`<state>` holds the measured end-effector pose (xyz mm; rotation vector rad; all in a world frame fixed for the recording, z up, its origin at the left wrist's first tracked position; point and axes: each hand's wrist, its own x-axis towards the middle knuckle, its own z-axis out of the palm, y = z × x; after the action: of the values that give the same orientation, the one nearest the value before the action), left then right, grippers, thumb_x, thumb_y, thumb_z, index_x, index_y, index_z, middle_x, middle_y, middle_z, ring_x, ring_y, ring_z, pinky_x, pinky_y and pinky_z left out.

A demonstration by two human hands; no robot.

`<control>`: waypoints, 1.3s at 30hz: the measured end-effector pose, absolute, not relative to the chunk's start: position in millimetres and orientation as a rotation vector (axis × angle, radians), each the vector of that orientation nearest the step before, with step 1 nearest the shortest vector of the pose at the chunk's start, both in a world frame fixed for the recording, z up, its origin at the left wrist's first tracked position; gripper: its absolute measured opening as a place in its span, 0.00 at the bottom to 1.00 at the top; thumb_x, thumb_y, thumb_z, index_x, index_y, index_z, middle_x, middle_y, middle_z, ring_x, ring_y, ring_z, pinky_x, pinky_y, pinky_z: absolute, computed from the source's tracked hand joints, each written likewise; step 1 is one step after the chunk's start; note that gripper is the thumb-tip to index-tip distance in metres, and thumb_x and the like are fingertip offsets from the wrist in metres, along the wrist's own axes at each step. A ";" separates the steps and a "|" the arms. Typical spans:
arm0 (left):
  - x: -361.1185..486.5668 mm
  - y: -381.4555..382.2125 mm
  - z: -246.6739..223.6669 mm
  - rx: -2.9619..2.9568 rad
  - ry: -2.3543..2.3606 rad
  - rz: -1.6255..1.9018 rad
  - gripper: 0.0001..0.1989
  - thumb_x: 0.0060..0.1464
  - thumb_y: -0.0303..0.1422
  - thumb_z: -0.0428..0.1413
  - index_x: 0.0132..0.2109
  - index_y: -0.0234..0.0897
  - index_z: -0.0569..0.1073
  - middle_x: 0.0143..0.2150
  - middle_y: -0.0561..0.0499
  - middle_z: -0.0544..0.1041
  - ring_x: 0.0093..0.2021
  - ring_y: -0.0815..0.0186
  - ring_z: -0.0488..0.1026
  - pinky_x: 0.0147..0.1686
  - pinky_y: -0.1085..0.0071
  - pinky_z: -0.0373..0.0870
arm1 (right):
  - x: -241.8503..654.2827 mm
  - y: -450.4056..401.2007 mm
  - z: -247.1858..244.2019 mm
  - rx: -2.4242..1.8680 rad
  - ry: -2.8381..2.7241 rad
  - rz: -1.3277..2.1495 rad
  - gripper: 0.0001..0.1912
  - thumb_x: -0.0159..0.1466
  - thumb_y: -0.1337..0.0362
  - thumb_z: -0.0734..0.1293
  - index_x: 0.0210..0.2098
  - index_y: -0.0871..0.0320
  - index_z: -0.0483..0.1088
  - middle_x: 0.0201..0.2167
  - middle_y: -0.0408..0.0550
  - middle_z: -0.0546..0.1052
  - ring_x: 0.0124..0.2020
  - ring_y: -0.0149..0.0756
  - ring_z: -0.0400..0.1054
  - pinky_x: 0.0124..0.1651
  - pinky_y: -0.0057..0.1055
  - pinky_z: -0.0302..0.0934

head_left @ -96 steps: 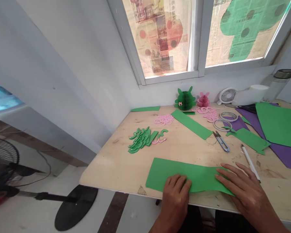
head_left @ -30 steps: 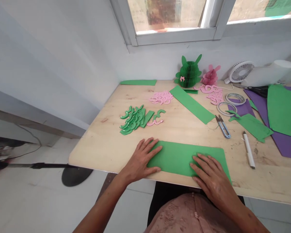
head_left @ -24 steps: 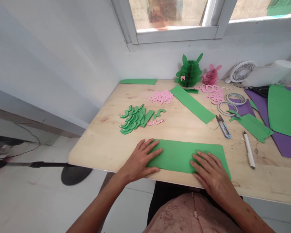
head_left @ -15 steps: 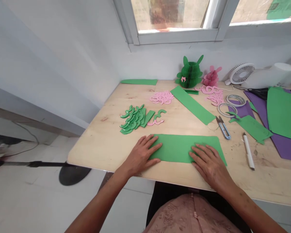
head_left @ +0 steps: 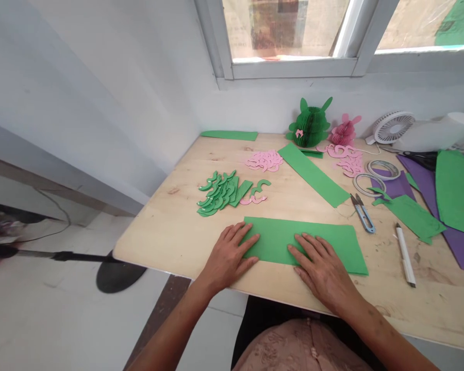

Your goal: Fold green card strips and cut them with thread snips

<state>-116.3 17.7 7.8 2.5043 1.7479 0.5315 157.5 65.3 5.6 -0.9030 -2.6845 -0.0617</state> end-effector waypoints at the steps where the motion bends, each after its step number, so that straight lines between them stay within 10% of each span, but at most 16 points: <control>1: -115.2 15.3 6.9 2.490 1.770 0.554 0.20 0.59 0.40 0.53 0.56 0.42 0.71 0.62 0.43 0.67 0.63 0.51 0.60 0.60 0.48 0.60 | 158.1 65.3 5.2 -0.901 -2.679 -0.060 0.17 0.67 0.62 0.62 0.54 0.56 0.70 0.58 0.56 0.70 0.60 0.49 0.60 0.59 0.50 0.55; 39: -105.1 3.0 -0.6 2.410 1.879 0.576 0.18 0.61 0.35 0.50 0.56 0.39 0.69 0.62 0.43 0.67 0.64 0.53 0.59 0.61 0.50 0.58 | 117.3 54.5 15.9 -0.800 -2.687 0.100 0.18 0.67 0.62 0.62 0.55 0.56 0.69 0.58 0.51 0.70 0.61 0.47 0.58 0.63 0.51 0.48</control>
<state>-105.1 3.0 -0.6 2.4099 1.8788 0.5755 117.3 54.5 15.9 -0.8004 -2.6869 0.1003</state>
